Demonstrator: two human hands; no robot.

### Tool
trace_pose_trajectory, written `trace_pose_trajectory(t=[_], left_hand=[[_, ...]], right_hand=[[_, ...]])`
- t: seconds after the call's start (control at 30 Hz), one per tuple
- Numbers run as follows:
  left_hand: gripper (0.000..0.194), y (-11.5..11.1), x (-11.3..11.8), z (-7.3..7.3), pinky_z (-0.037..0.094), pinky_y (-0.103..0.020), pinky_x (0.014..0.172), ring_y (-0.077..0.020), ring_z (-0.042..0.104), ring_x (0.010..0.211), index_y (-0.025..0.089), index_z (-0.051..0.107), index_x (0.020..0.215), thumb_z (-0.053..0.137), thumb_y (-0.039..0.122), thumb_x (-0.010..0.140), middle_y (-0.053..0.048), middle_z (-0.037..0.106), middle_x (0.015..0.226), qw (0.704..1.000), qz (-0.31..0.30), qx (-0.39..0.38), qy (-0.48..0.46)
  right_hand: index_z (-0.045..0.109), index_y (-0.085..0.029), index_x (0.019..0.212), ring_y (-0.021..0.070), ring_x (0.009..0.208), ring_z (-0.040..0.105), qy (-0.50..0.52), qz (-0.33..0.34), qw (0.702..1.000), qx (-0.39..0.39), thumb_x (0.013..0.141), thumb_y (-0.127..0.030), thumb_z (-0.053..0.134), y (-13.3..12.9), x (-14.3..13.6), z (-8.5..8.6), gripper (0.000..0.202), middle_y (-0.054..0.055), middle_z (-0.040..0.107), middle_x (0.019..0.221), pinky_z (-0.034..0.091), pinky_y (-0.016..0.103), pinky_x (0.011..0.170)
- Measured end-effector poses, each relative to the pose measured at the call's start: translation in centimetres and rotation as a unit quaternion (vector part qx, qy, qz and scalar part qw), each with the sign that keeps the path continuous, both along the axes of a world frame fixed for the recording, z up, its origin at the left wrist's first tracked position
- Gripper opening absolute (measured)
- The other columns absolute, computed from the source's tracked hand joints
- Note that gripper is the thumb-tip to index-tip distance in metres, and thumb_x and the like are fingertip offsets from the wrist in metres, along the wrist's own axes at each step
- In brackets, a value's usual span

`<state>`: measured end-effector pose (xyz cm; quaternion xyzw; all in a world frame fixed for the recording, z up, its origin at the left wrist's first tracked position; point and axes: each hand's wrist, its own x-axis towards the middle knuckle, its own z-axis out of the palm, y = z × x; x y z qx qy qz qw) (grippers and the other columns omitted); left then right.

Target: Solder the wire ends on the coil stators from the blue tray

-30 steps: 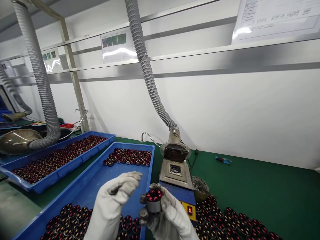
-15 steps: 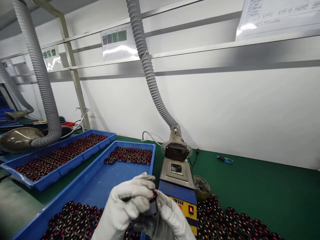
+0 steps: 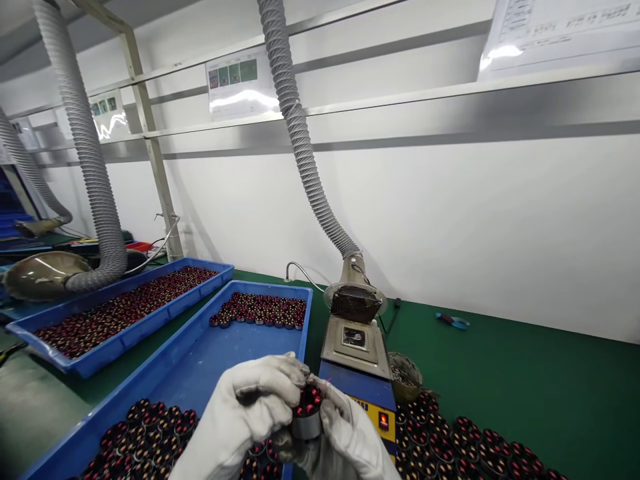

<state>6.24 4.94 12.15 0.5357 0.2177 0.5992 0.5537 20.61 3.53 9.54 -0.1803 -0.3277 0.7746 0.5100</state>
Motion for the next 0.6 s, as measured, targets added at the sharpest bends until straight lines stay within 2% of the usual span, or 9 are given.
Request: trace_pose_trajectory(t=[0.07, 0.13, 0.2, 0.27, 0.37, 0.5, 0.6], left_hand=[[0.033, 0.2, -0.2, -0.1, 0.045, -0.014, 0.053, -0.0134, 0.063, 0.067, 0.021, 0.074, 0.061, 0.052, -0.002, 0.054, -0.003, 0.069, 0.071, 0.999, 0.017, 0.017, -0.037], [0.028, 0.3, -0.8, 0.1, 0.044, -0.014, 0.050, -0.0116, 0.062, 0.063, 0.022, 0.074, 0.062, 0.056, 0.001, 0.057, -0.002, 0.070, 0.078, 0.997, 0.047, 0.004, -0.063], [0.029, 0.2, -1.3, 0.3, 0.044, -0.015, 0.047, -0.0096, 0.060, 0.056, 0.022, 0.075, 0.069, 0.059, 0.002, 0.056, -0.003, 0.069, 0.089, 0.998, 0.045, -0.023, -0.023], [0.034, 0.0, -1.4, 0.7, 0.045, -0.017, 0.047, -0.0097, 0.059, 0.055, 0.020, 0.075, 0.073, 0.056, -0.001, 0.053, -0.005, 0.068, 0.096, 0.997, 0.012, -0.050, 0.057], [0.033, -0.5, -0.6, 0.8, 0.042, -0.017, 0.047, -0.0104, 0.058, 0.056, 0.016, 0.073, 0.063, 0.046, 0.001, 0.051, -0.005, 0.066, 0.082, 0.995, -0.013, -0.048, 0.090], [0.031, -1.0, -0.2, 0.6, 0.039, -0.018, 0.044, -0.0102, 0.056, 0.053, 0.017, 0.070, 0.059, 0.043, 0.003, 0.052, -0.003, 0.063, 0.070, 0.999, 0.037, -0.007, 0.022], [0.023, -1.0, -1.1, 0.4, 0.045, -0.018, 0.052, -0.0159, 0.061, 0.074, 0.019, 0.069, 0.058, 0.052, 0.005, 0.059, -0.003, 0.066, 0.074, 0.995, 0.095, 0.012, -0.009]], right_hand=[[0.070, -0.021, 0.098, 0.0192, 0.073, 0.066, -0.022, -0.010, 1.000, 0.010, 0.062, -0.034, 0.078, 0.2, 0.2, -0.3, 0.039, 0.008, 0.071, 0.090, 0.053, 0.031, 0.069], [0.069, -0.020, 0.098, 0.0192, 0.071, 0.067, -0.029, -0.001, 0.999, 0.018, 0.064, -0.036, 0.077, 0.2, 0.4, -0.4, 0.038, 0.008, 0.071, 0.089, 0.053, 0.032, 0.067], [0.070, -0.021, 0.097, 0.0183, 0.070, 0.067, -0.026, 0.003, 0.999, 0.024, 0.065, -0.037, 0.076, 0.1, 0.6, -0.4, 0.037, 0.008, 0.072, 0.087, 0.053, 0.030, 0.067], [0.069, -0.021, 0.098, 0.0199, 0.075, 0.068, -0.033, -0.018, 0.999, 0.029, 0.066, -0.036, 0.075, 0.0, 0.7, -0.5, 0.036, 0.008, 0.071, 0.090, 0.053, 0.032, 0.069], [0.069, -0.021, 0.097, 0.0245, 0.085, 0.066, -0.051, -0.059, 0.997, 0.025, 0.066, -0.034, 0.075, 0.0, 0.7, -0.7, 0.034, 0.010, 0.071, 0.091, 0.053, 0.037, 0.074], [0.070, -0.020, 0.091, 0.0227, 0.078, 0.066, -0.048, -0.037, 0.998, 0.003, 0.061, -0.031, 0.079, 0.3, 0.4, -0.9, 0.033, 0.008, 0.071, 0.084, 0.052, 0.038, 0.074], [0.070, -0.020, 0.093, 0.0202, 0.074, 0.067, -0.044, -0.026, 0.999, 0.013, 0.062, -0.033, 0.079, 0.2, 0.4, -0.7, 0.035, 0.008, 0.070, 0.086, 0.052, 0.036, 0.073]])
